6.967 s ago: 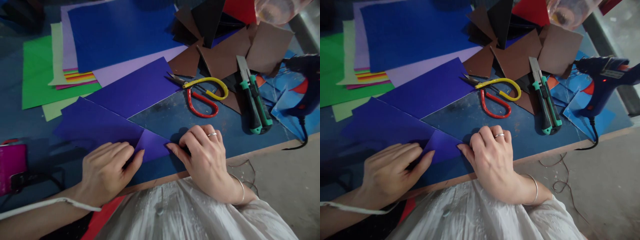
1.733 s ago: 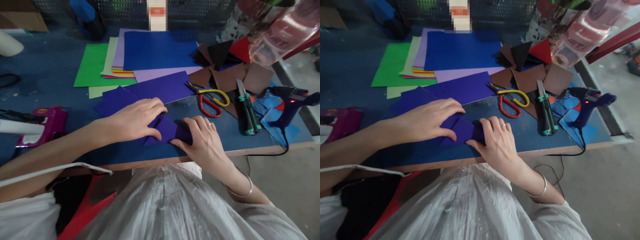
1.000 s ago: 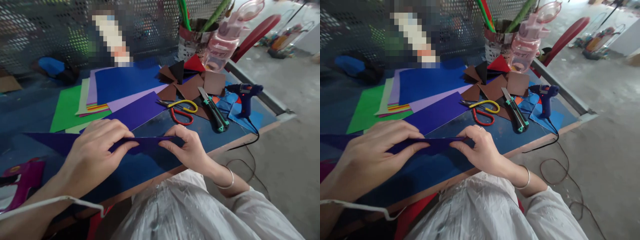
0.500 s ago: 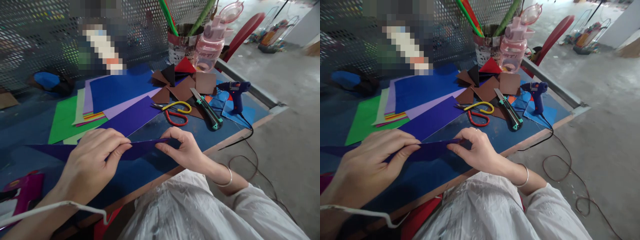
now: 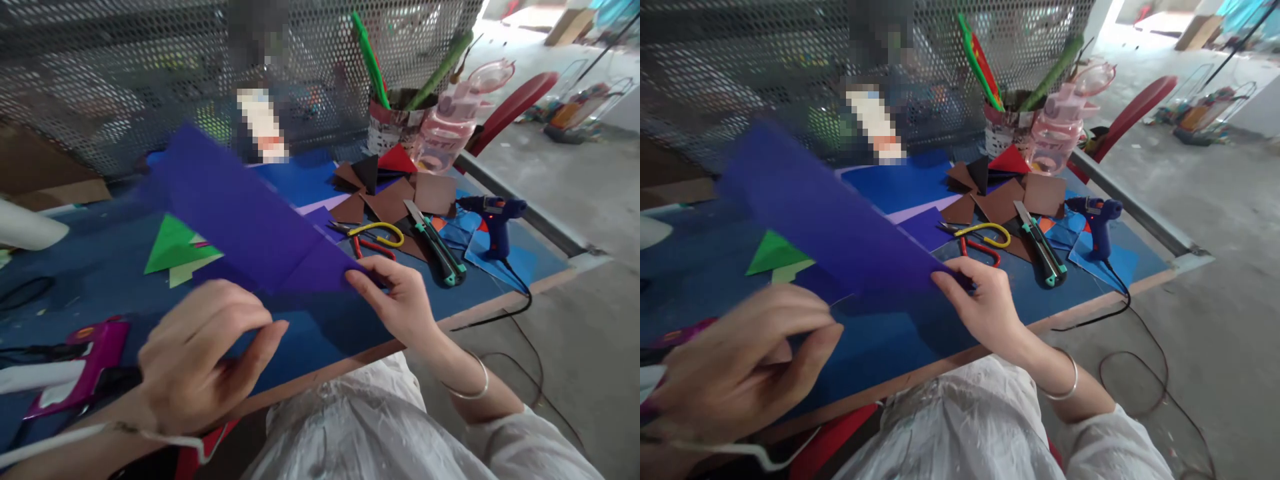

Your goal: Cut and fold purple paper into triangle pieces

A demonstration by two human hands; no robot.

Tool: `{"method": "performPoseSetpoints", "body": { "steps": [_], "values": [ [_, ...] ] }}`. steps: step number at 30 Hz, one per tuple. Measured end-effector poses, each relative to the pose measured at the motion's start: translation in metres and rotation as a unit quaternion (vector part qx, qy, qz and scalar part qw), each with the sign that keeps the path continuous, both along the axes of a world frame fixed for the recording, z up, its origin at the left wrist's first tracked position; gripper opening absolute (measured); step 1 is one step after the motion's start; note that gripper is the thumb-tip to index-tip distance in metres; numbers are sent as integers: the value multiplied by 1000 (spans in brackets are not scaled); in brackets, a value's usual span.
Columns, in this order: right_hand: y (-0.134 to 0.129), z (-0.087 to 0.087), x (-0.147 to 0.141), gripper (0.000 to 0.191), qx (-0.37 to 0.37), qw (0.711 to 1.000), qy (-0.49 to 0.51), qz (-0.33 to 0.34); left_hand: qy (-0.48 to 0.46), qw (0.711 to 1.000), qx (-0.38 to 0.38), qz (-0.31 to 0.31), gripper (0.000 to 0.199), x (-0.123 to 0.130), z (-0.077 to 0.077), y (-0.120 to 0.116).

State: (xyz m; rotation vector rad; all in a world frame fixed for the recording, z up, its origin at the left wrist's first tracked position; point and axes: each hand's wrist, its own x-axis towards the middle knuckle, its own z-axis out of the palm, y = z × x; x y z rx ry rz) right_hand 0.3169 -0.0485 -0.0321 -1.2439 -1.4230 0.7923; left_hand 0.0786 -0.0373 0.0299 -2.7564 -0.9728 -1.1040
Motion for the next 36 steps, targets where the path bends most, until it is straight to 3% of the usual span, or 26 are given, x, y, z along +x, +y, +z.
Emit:
{"method": "performPoseSetpoints", "body": {
  "steps": [2, 4, 6, 9, 11, 14, 18, 21, 29, 33, 36],
  "values": [
    [4, 3, 3, 24, -15, 998, 57, -14, 9, 977, -211, -17, 28, -3, -7, 3],
    [8, 7, 2, 28, -41, 994, 102, 17, 0, 915, -403, -7, 24, -4, -19, 10],
    [12, 11, -3, 32, -75, 986, 132, 69, -71, 853, -517, 22, 24, -2, -33, 16],
    [19, 15, -15, 39, -116, 972, 150, 141, -184, 828, -523, 90, 38, -2, -47, 18],
    [25, 16, -23, 42, -139, 963, 152, 173, -208, 827, -510, 109, 43, -4, -49, 16],
    [33, 15, -32, 44, -200, 939, 166, 226, -202, 826, -515, 111, 50, -10, -46, 11],
    [40, 12, -36, 41, -309, 882, 166, 316, -183, 811, -546, 103, 49, -15, -40, 7],
    [43, 11, -39, 34, -331, 857, 149, 364, -156, 806, -565, 87, 43, -13, -42, 7],
    [41, 13, -37, 22, -324, 837, 138, 419, -183, 798, -574, 20, 35, -15, -51, 0],
    [38, 11, -32, 20, -343, 824, 131, 432, -211, 762, -612, -5, 33, -18, -52, -2],
    [40, 10, -27, 23, -347, 834, 115, 414, -239, 739, -629, 8, 34, -25, -53, 4]
  ]
}}
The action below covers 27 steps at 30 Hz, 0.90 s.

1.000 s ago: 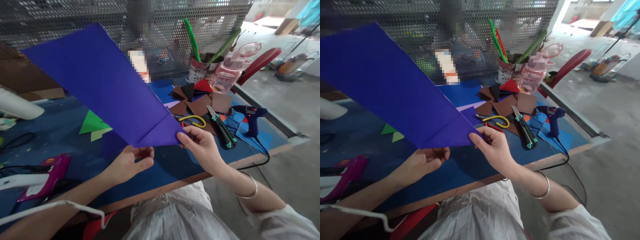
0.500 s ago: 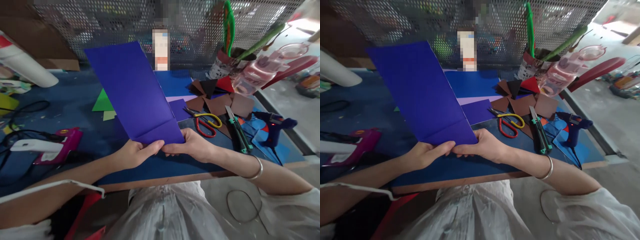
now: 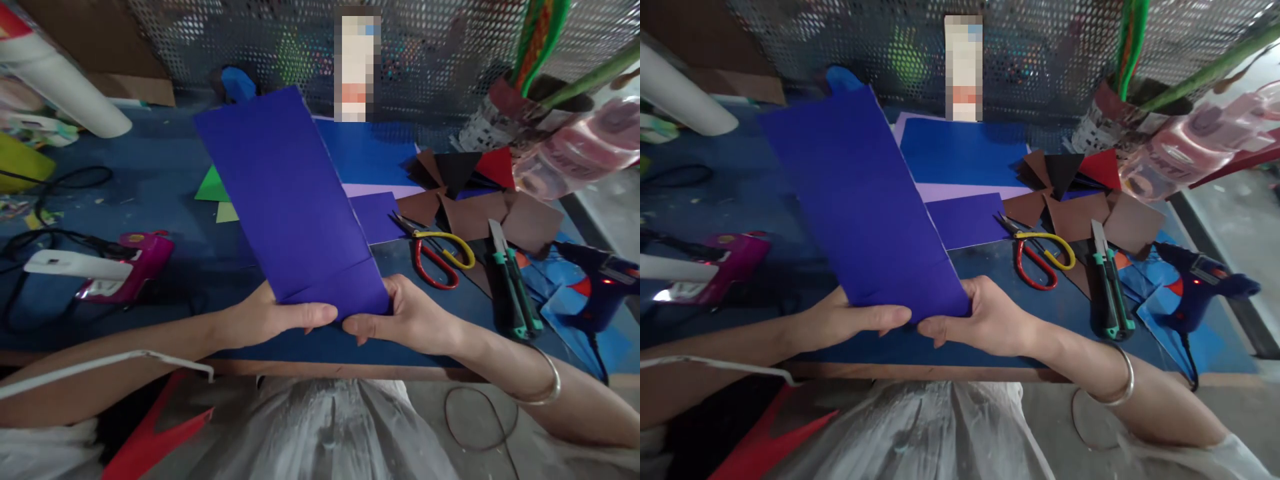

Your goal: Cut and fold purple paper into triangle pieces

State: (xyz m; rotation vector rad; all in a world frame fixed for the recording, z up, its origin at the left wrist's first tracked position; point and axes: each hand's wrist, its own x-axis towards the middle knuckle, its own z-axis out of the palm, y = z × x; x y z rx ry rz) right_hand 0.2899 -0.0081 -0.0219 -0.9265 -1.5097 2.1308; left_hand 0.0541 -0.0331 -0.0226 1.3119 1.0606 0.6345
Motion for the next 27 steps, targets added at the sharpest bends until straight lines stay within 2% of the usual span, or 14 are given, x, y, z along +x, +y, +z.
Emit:
{"method": "performPoseSetpoints", "body": {
  "steps": [3, 6, 10, 13, 16, 19, 21, 23, 27],
  "values": [
    [5, 3, 3, 25, 9, 999, -25, -21, -40, 998, 21, 31, 39, -11, -5, 6],
    [7, 6, 1, 27, 2, 999, -27, -23, -72, 996, 18, 41, 35, -19, -11, 8],
    [8, 5, 0, 30, 9, 999, -25, -21, -129, 990, 6, 55, 32, -20, -8, 12],
    [13, -2, 5, 34, 36, 997, -52, -51, -157, 979, 54, 114, 42, -23, -1, 23],
    [20, -8, 11, 37, 60, 992, -72, -80, -180, 967, 106, 147, 49, -29, 1, 32],
    [24, -10, 13, 37, 58, 992, -76, -84, -100, 986, 91, 102, 50, -30, -6, 32],
    [24, -10, 12, 38, 51, 992, -82, -79, -36, 997, 47, 51, 44, -25, -9, 28],
    [22, -10, 11, 39, 49, 993, -84, -67, 4, 1000, 3, 26, 36, -15, -10, 24],
    [16, -11, 8, 39, 42, 996, -72, -38, -30, 999, -11, -17, 24, 3, -4, 18]
  ]
}}
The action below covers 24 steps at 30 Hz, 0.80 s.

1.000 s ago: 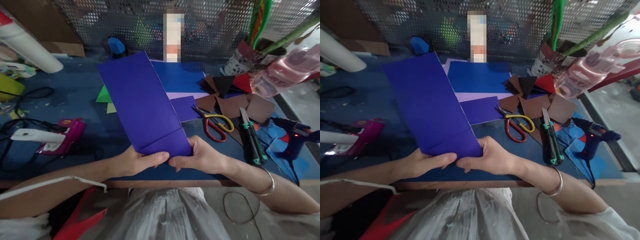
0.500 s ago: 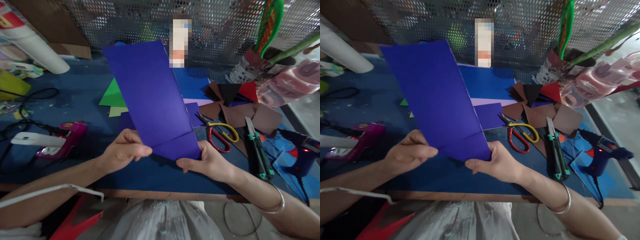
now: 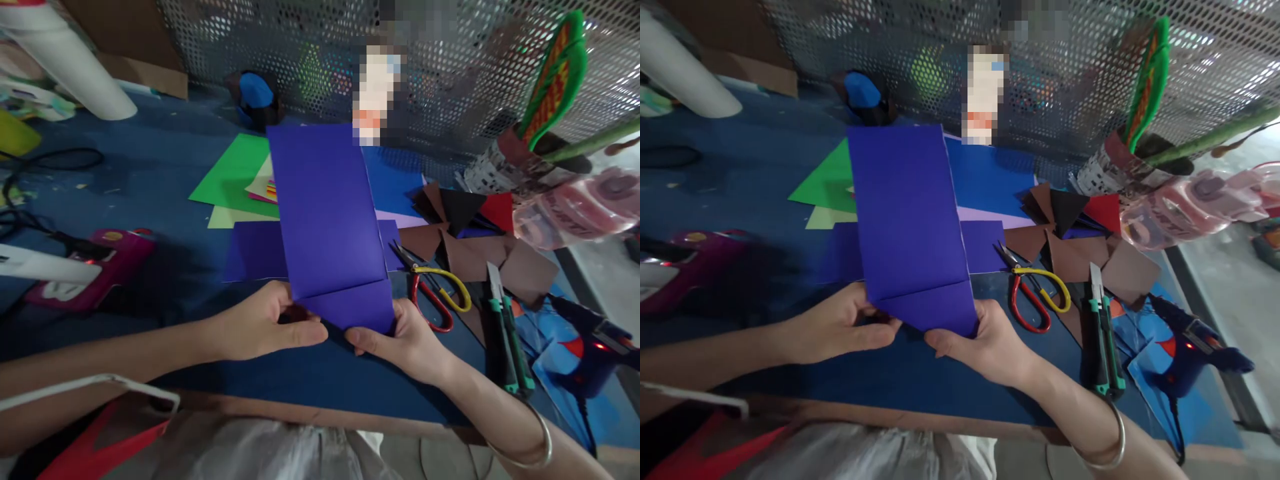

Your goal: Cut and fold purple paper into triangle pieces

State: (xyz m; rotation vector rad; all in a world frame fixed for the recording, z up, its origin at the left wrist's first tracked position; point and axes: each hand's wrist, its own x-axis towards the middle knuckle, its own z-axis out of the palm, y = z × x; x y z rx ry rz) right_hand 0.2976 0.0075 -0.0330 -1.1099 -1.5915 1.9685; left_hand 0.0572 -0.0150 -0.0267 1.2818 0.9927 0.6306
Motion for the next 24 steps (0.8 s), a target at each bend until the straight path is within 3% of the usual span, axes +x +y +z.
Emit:
{"method": "performPoseSetpoints", "body": {
  "steps": [3, 6, 10, 13, 15, 24],
  "values": [
    [-6, -1, -2, 36, -12, 1000, 14, 26, 0, 1000, 30, -1, 22, 1, 0, -9],
    [-12, -3, -5, 37, -16, 998, 32, 54, 65, 991, 112, -23, 30, -11, -3, -19],
    [-18, -5, -10, 38, 16, 996, 34, 82, 97, 979, 176, -41, 31, -24, -8, -24],
    [-20, -6, -11, 35, 28, 995, 14, 90, 74, 985, 144, -59, 30, -24, -7, -21],
    [-20, -6, -11, 36, 29, 996, 0, 83, 80, 990, 112, -39, 33, -22, -7, -18],
    [-13, -3, -10, 46, 20, 999, -41, 12, 43, 996, 75, -17, 49, -24, -12, -3]
  ]
}}
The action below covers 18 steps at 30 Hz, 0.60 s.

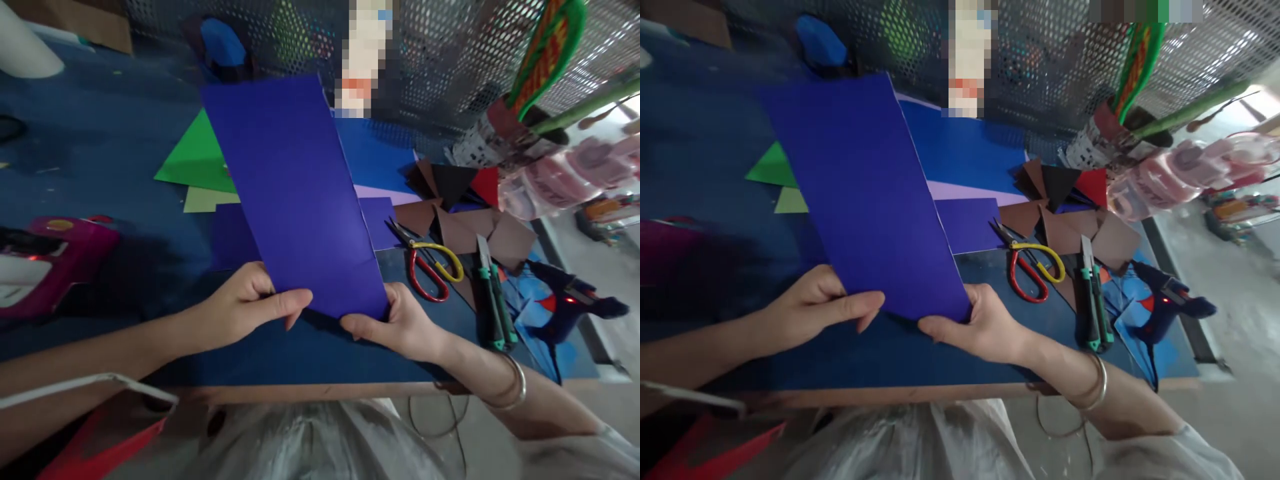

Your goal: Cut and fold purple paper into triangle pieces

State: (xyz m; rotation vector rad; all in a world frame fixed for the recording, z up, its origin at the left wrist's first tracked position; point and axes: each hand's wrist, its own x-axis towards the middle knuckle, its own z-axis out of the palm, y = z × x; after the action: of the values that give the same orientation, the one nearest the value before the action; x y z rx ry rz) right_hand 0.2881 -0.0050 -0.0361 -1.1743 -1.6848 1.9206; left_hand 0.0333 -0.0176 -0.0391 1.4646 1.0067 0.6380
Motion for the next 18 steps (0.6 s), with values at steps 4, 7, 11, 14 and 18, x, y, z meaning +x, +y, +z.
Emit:
{"method": "performPoseSetpoints", "body": {
  "steps": [4, 7, 11, 14, 18],
  "values": [
    [3, 1, -1, 46, 0, 1000, 9, -19, 13, 999, 3, 29, 51, 3, 2, -1],
    [3, 0, -1, 44, 25, 999, 19, -24, 9, 999, 30, 34, 52, 5, 1, -1],
    [3, -3, -1, 45, 45, 998, 6, -32, 15, 999, 44, 21, 54, 6, -1, 1],
    [4, -6, 0, 47, 43, 998, 1, -45, 27, 998, 49, 40, 54, 7, -2, 3],
    [4, -10, 1, 44, 45, 997, 26, -58, 7, 998, 55, 40, 55, 9, -5, 7]
  ]
}}
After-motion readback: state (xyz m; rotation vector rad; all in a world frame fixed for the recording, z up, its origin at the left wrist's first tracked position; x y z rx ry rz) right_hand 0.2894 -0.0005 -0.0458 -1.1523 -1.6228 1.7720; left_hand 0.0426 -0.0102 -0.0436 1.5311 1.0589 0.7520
